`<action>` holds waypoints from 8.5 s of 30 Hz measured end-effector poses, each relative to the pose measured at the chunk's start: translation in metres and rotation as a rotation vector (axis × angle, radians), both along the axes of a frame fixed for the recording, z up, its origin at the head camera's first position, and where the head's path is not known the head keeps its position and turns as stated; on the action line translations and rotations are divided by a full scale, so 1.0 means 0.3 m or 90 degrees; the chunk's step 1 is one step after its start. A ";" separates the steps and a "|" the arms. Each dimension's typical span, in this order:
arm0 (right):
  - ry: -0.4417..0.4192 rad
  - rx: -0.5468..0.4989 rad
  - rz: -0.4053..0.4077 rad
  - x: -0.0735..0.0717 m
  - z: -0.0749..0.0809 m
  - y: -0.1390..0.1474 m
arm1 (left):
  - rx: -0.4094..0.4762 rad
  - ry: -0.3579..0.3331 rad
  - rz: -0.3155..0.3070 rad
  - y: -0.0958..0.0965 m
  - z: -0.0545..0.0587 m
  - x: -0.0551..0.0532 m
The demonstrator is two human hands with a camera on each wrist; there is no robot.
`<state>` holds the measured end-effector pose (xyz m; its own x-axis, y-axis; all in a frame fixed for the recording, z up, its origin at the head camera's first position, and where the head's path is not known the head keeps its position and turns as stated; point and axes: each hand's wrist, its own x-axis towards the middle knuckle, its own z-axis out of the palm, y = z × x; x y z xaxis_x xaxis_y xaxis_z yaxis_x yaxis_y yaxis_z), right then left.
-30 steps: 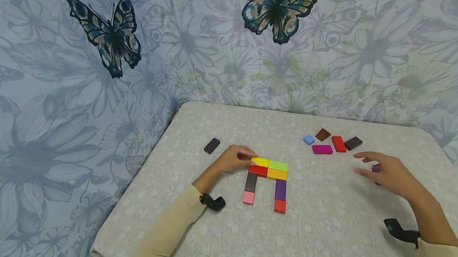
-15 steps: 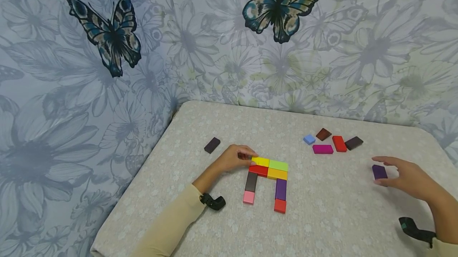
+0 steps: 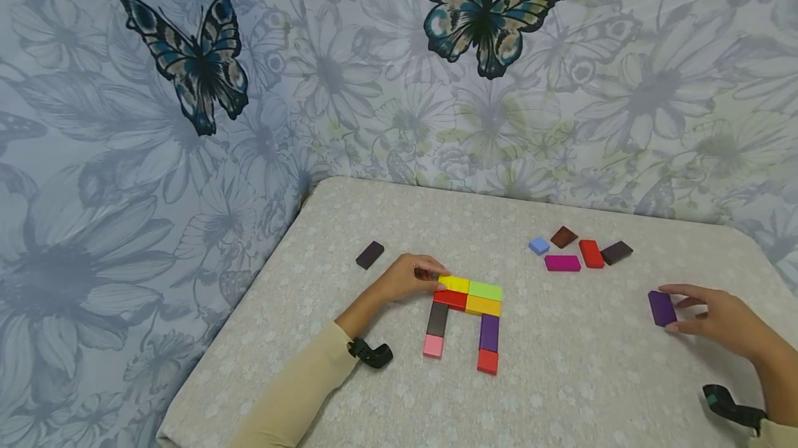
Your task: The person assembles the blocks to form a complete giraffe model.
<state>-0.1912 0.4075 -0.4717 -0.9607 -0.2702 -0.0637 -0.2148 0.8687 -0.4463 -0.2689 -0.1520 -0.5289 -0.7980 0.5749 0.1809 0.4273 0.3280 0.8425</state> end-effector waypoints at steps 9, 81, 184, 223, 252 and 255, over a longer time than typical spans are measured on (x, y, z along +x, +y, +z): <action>0.038 0.012 -0.025 -0.006 -0.012 -0.014 | 0.007 0.003 0.001 0.000 0.005 0.004; 0.058 -0.011 0.108 -0.054 0.031 -0.733 | 0.018 -0.015 0.001 0.017 0.069 0.037; 0.046 -0.118 -0.056 -0.212 -0.026 -0.583 | 0.010 -0.005 -0.007 0.025 0.077 0.030; 0.027 -0.227 -0.097 -0.209 -0.064 -0.642 | 0.012 -0.006 0.000 0.017 -0.007 -0.016; 0.036 -0.236 -0.084 -0.217 -0.029 -0.638 | 0.019 0.005 -0.001 0.029 0.109 0.046; 0.082 -0.207 -0.098 -0.224 -0.003 -0.593 | 0.022 0.012 0.002 0.035 0.096 0.039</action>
<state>-0.2584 0.2296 -0.4725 -0.9861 -0.1086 0.1255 -0.1653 0.7124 -0.6821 -0.2571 -0.1416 -0.5001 -0.7957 0.5662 0.2153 0.4422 0.3001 0.8452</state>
